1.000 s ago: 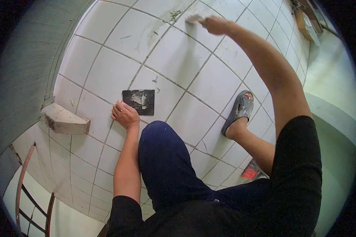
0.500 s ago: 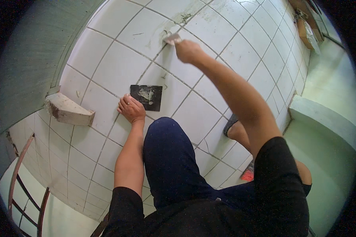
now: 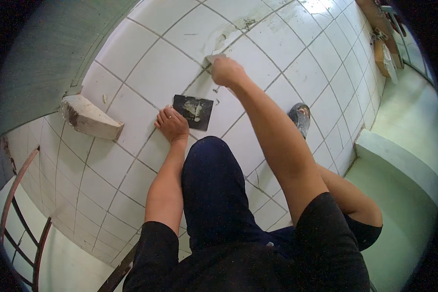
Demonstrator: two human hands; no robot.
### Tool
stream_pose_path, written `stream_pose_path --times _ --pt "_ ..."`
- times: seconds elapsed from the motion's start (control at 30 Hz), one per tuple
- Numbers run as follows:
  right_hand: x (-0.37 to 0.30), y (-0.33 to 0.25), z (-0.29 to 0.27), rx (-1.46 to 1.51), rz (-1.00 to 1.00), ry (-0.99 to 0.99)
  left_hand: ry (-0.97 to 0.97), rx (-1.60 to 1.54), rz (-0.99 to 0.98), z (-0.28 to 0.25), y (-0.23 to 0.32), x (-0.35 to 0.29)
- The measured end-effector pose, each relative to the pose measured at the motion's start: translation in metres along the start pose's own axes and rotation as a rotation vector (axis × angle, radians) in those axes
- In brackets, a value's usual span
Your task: Applying grout to the joints between floor tiles using a spatula and then sweeping the area.
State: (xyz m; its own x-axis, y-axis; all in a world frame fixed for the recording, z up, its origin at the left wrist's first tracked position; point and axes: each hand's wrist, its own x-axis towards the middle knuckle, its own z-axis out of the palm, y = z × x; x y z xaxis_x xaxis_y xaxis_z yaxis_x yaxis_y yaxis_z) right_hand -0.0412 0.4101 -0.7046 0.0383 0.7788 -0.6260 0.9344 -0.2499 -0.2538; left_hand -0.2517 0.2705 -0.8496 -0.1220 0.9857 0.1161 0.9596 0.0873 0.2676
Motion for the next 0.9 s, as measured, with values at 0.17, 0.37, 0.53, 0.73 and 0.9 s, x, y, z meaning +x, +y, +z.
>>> stream_pose_path --times 0.17,0.37,0.53,0.73,0.9 --pt "0.07 0.054 -0.05 0.126 -0.029 0.091 0.057 -0.032 0.041 0.003 0.025 0.006" --pt "0.018 0.008 0.019 0.101 -0.07 0.023 0.061 0.055 0.022 -0.005 -0.019 0.0" --pt "0.062 0.008 -0.015 0.12 0.0 -0.069 0.042 0.046 0.022 -0.006 -0.016 -0.002" --pt "0.107 0.069 -0.052 0.121 0.138 -0.036 0.03 -0.005 0.037 0.002 0.014 0.005" --pt "0.046 0.076 0.034 -0.2 0.012 0.007 0.025 -0.105 0.023 0.004 0.016 0.002"
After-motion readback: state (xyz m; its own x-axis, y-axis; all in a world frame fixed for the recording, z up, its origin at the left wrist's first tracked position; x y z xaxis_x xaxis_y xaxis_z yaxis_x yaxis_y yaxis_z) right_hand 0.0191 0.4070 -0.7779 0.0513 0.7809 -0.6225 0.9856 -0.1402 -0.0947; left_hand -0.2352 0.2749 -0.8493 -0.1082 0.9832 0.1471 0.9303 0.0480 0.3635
